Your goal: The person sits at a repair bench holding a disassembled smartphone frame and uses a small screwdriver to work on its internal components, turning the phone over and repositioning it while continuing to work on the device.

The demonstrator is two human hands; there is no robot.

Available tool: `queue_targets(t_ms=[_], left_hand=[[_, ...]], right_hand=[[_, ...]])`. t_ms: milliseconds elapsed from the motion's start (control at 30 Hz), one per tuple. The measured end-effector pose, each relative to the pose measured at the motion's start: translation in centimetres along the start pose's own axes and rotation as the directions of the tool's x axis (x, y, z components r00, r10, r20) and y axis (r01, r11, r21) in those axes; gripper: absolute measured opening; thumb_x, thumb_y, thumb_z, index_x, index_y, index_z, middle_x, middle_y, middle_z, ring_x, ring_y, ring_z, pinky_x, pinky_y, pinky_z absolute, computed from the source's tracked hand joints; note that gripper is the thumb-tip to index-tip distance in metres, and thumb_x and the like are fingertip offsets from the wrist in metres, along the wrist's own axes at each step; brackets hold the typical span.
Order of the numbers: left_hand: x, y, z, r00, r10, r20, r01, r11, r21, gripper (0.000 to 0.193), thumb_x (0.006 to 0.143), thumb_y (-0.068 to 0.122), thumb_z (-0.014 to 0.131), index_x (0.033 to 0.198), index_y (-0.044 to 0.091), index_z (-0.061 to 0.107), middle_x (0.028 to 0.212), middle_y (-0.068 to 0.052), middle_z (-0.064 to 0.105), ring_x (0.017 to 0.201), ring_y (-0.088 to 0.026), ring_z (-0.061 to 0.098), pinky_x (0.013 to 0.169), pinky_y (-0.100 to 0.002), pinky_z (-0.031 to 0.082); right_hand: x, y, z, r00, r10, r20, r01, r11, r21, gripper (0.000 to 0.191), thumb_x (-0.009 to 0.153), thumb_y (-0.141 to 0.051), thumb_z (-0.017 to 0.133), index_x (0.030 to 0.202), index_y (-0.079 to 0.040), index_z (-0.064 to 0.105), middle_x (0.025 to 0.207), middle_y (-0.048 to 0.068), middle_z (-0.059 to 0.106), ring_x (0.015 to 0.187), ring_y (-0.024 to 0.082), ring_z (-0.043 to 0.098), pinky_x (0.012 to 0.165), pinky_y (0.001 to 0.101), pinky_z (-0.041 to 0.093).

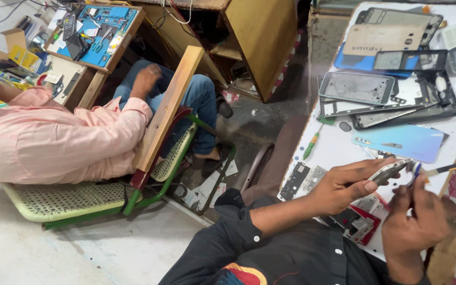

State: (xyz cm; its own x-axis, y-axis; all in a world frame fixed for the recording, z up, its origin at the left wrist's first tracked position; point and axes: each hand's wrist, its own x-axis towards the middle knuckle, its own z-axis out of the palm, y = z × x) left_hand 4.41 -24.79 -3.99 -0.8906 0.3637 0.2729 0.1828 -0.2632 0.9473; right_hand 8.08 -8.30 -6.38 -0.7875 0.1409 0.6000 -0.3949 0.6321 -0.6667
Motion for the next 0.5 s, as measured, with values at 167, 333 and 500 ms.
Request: queue_targets(t_ms=[167, 333, 500], left_hand=[[0.0, -0.2, 0.2, 0.999, -0.021, -0.043, 0.021, 1.000, 0.004, 0.045, 0.116, 0.031, 0.054, 0.151, 0.003, 0.051, 0.151, -0.014, 0.056, 0.133, -0.013, 0.054, 0.112, -0.027, 0.044], [-0.3, -0.1, 0.2, 1.000, 0.017, 0.005, -0.017, 0.999, 0.035, 0.048, 0.114, 0.033, 0.054, 0.152, 0.005, 0.049, 0.151, -0.013, 0.056, 0.125, -0.013, 0.057, 0.109, -0.028, 0.048], [-0.6, 0.5, 0.3, 0.995, -0.090, -0.034, 0.088, 0.995, -0.045, 0.053, 0.114, 0.032, 0.054, 0.157, 0.003, 0.049, 0.136, -0.021, 0.061, 0.118, -0.016, 0.056, 0.105, -0.031, 0.047]], right_hand=[[0.1, 0.3, 0.1, 0.999, -0.048, 0.011, 0.047, 0.999, 0.023, 0.031, 0.108, 0.005, 0.069, 0.139, 0.004, 0.070, 0.084, 0.017, 0.065, 0.068, 0.022, 0.062, 0.066, 0.0302, 0.047], [0.1, 0.3, -0.4, 0.997, -0.073, -0.016, 0.074, 0.997, 0.019, 0.029, 0.110, 0.007, 0.065, 0.139, 0.006, 0.068, 0.090, 0.014, 0.067, 0.079, 0.021, 0.065, 0.074, 0.0305, 0.050], [0.4, -0.8, -0.8, 0.999, -0.016, 0.051, 0.014, 0.999, 0.033, 0.027, 0.107, 0.002, 0.070, 0.134, 0.006, 0.068, 0.086, 0.015, 0.064, 0.071, 0.021, 0.062, 0.066, 0.0307, 0.047]])
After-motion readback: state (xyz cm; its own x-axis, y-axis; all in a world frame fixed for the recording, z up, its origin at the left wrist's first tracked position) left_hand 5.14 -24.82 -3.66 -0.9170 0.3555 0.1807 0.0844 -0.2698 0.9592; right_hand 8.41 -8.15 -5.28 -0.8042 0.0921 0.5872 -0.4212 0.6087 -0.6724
